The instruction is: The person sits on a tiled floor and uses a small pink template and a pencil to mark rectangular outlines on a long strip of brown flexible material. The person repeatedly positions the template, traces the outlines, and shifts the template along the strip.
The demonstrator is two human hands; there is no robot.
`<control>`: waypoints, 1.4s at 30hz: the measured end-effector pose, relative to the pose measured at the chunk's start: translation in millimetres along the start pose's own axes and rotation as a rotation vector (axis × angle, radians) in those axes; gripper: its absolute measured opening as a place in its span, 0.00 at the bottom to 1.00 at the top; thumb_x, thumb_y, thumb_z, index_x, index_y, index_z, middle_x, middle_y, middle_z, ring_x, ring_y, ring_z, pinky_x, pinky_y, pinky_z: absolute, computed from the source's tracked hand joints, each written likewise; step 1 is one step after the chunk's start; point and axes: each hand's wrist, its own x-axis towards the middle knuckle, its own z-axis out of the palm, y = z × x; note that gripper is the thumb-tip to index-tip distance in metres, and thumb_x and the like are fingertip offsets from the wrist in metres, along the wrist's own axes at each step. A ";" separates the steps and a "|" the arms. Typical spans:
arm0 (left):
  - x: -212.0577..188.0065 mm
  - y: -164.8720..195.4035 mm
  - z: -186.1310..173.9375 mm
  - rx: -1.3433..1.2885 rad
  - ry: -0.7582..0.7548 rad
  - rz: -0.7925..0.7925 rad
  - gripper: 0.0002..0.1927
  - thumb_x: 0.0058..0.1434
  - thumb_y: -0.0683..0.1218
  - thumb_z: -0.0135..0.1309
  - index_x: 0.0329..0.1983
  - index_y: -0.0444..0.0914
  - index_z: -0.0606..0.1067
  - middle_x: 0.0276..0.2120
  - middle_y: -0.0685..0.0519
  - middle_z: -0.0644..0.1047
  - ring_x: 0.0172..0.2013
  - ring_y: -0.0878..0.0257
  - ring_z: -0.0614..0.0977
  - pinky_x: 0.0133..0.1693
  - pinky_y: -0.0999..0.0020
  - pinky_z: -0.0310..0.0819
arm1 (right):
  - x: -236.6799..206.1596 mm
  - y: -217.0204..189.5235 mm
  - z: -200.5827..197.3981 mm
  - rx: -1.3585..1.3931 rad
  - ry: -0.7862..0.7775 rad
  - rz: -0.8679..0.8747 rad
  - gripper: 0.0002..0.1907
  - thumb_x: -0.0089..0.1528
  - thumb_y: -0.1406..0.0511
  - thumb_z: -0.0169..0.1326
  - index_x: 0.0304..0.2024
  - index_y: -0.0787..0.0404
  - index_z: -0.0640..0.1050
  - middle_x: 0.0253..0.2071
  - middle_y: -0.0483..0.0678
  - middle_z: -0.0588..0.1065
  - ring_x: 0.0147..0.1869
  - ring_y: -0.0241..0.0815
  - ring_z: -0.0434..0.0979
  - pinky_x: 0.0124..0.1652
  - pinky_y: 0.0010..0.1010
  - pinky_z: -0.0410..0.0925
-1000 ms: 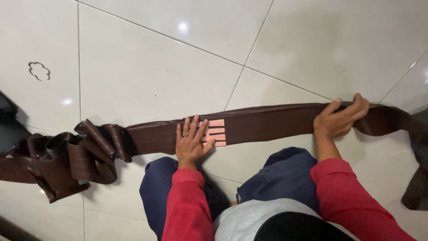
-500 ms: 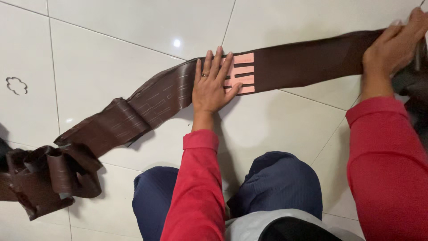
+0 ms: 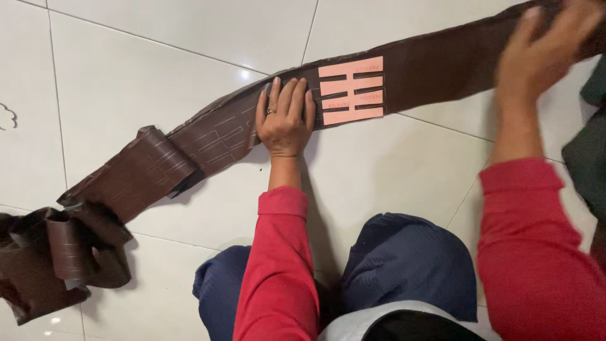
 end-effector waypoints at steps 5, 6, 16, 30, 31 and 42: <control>-16.8 5.5 -2.3 0.077 -0.001 -0.106 0.16 0.73 0.55 0.54 0.60 0.49 0.80 0.60 0.60 0.78 0.66 0.55 0.73 0.66 0.55 0.57 | -99.4 -135.8 19.1 0.166 -0.436 0.175 0.45 0.55 0.48 0.74 0.63 0.64 0.69 0.60 0.55 0.65 0.54 0.57 0.76 0.48 0.49 0.71; -21.9 7.6 -2.8 0.081 -0.018 -0.182 0.18 0.74 0.56 0.53 0.63 0.49 0.78 0.63 0.59 0.76 0.68 0.54 0.71 0.67 0.53 0.54 | -109.1 -156.2 20.5 0.129 -0.446 0.129 0.47 0.52 0.48 0.75 0.63 0.65 0.68 0.60 0.56 0.64 0.53 0.59 0.75 0.46 0.49 0.71; -48.2 -71.5 -49.1 0.055 -0.400 -0.242 0.38 0.69 0.64 0.52 0.78 0.48 0.59 0.77 0.51 0.57 0.75 0.45 0.55 0.72 0.44 0.42 | -160.7 -224.5 17.2 0.369 -0.472 0.039 0.50 0.49 0.58 0.73 0.70 0.59 0.64 0.61 0.52 0.65 0.60 0.57 0.75 0.51 0.43 0.73; -69.3 -129.5 -69.2 0.050 -0.340 -0.316 0.35 0.70 0.60 0.53 0.78 0.50 0.60 0.76 0.53 0.57 0.76 0.46 0.54 0.73 0.44 0.40 | -190.7 -265.0 22.7 0.419 -0.441 -0.108 0.51 0.49 0.61 0.74 0.70 0.60 0.62 0.56 0.56 0.65 0.54 0.55 0.75 0.45 0.41 0.73; -71.3 -129.7 -71.8 0.049 -0.323 -0.320 0.35 0.71 0.60 0.53 0.78 0.50 0.60 0.77 0.53 0.58 0.76 0.47 0.54 0.74 0.44 0.40 | -193.2 -264.8 25.2 0.449 -0.422 -0.100 0.52 0.48 0.62 0.74 0.70 0.61 0.61 0.55 0.57 0.65 0.55 0.55 0.74 0.45 0.40 0.73; -89.9 -133.0 -59.9 0.041 -0.022 -0.258 0.17 0.72 0.48 0.57 0.63 0.48 0.78 0.66 0.57 0.75 0.70 0.54 0.69 0.72 0.54 0.52 | -130.4 -149.3 15.6 0.971 -0.722 0.518 0.08 0.67 0.68 0.59 0.48 0.62 0.77 0.35 0.41 0.78 0.29 0.25 0.70 0.26 0.19 0.61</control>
